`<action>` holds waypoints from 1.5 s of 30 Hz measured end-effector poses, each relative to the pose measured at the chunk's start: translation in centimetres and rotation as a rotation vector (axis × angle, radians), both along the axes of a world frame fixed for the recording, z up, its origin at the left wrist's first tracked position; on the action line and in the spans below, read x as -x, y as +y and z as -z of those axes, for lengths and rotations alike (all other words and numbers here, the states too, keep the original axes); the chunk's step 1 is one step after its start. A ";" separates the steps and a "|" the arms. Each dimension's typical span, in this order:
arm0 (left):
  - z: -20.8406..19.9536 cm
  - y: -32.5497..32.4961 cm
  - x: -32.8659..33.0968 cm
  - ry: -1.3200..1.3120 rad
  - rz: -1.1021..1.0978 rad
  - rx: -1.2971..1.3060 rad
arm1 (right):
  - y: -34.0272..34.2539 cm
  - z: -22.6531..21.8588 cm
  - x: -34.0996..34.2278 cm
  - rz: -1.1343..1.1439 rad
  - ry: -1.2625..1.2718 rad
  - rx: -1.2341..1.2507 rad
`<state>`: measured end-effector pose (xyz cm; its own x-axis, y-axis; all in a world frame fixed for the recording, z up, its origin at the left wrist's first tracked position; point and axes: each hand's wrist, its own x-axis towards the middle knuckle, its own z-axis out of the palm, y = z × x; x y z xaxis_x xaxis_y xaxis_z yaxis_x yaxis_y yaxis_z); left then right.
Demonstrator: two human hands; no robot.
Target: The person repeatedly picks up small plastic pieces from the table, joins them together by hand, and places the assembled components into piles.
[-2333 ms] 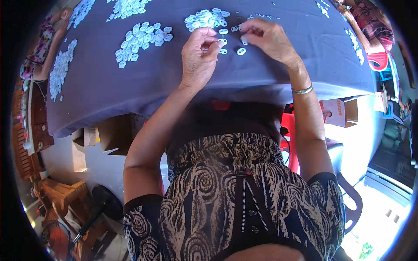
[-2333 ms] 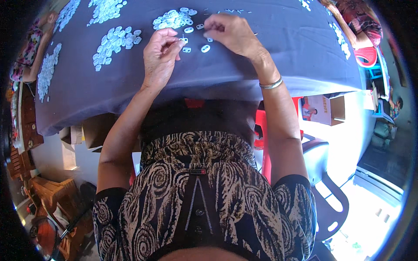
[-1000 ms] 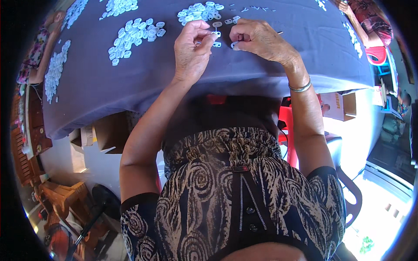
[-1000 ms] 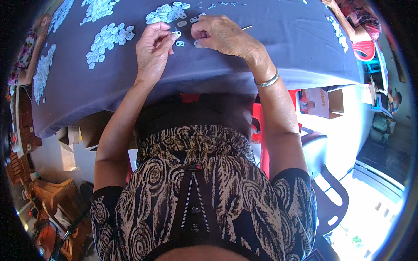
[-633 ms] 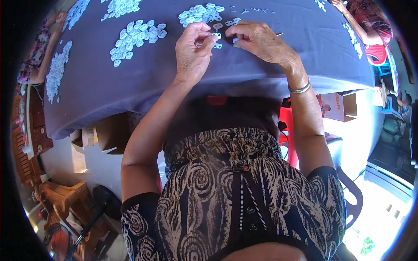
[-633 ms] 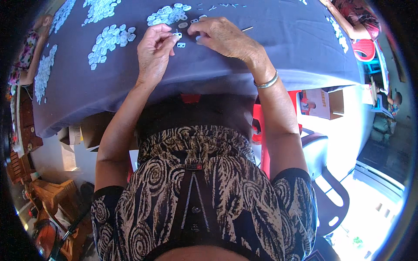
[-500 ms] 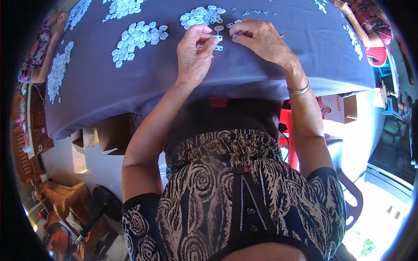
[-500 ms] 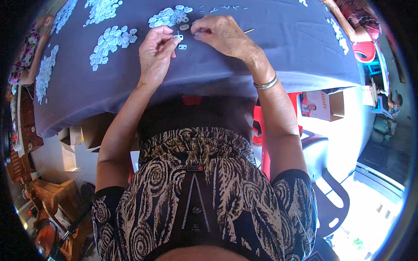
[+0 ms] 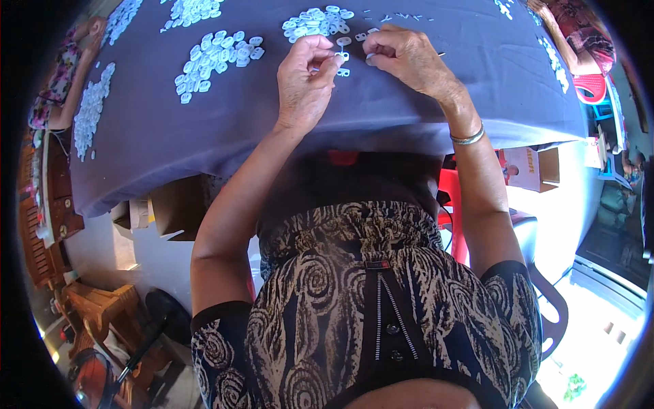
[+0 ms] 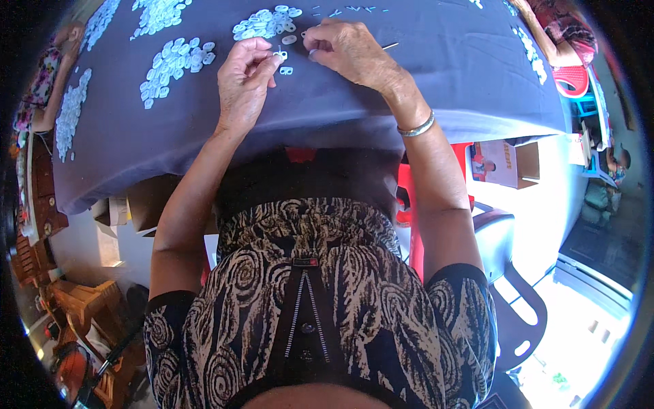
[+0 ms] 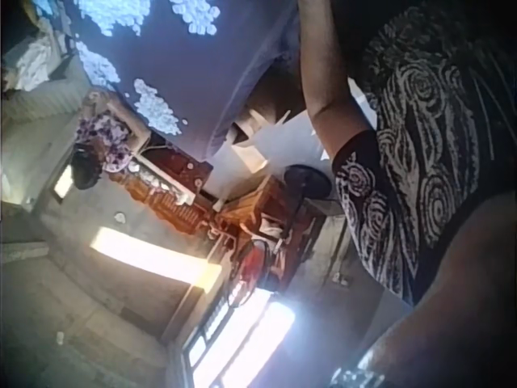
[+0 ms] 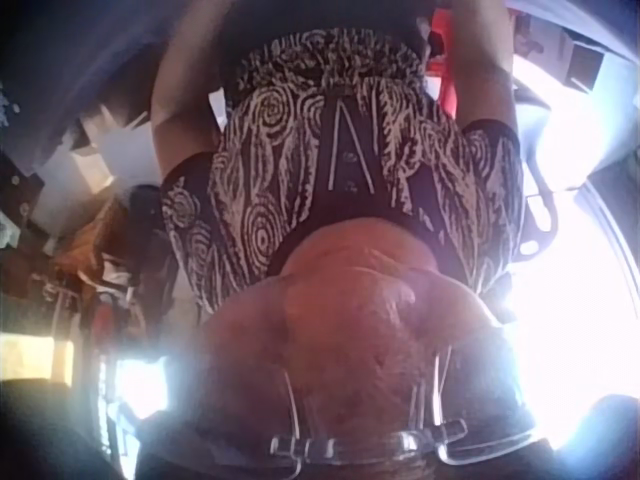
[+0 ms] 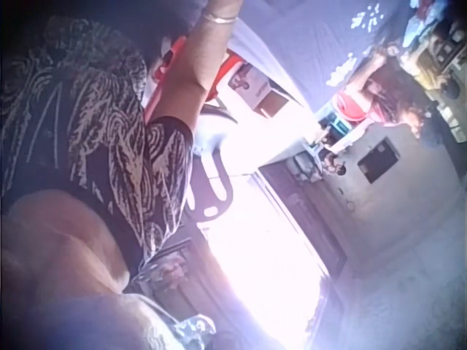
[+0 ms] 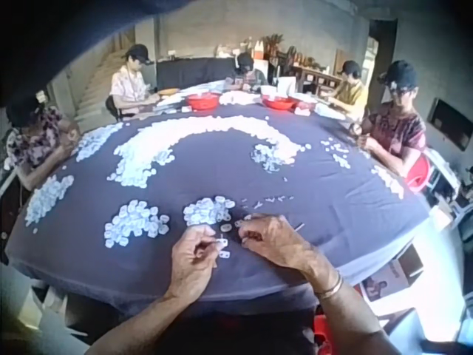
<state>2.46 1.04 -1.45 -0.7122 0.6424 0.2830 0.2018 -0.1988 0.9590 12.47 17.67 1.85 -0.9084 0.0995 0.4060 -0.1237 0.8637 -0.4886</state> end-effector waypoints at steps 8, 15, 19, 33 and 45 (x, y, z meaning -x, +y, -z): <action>0.2 0.1 0.0 0.000 0.012 -0.019 | 0.4 -0.5 -0.7 0.045 -0.109 -0.015; -0.4 -0.1 -0.2 -0.015 0.034 0.015 | -1.4 -0.2 0.7 0.078 -0.020 0.717; 0.1 0.0 0.0 0.032 0.043 0.024 | -2.3 0.6 1.1 0.099 -0.008 0.911; -0.1 0.0 0.0 0.063 0.054 0.056 | -2.6 0.6 1.1 0.069 0.004 0.842; 0.0 0.0 0.0 0.058 0.059 0.056 | -2.5 0.7 1.3 0.043 0.029 0.845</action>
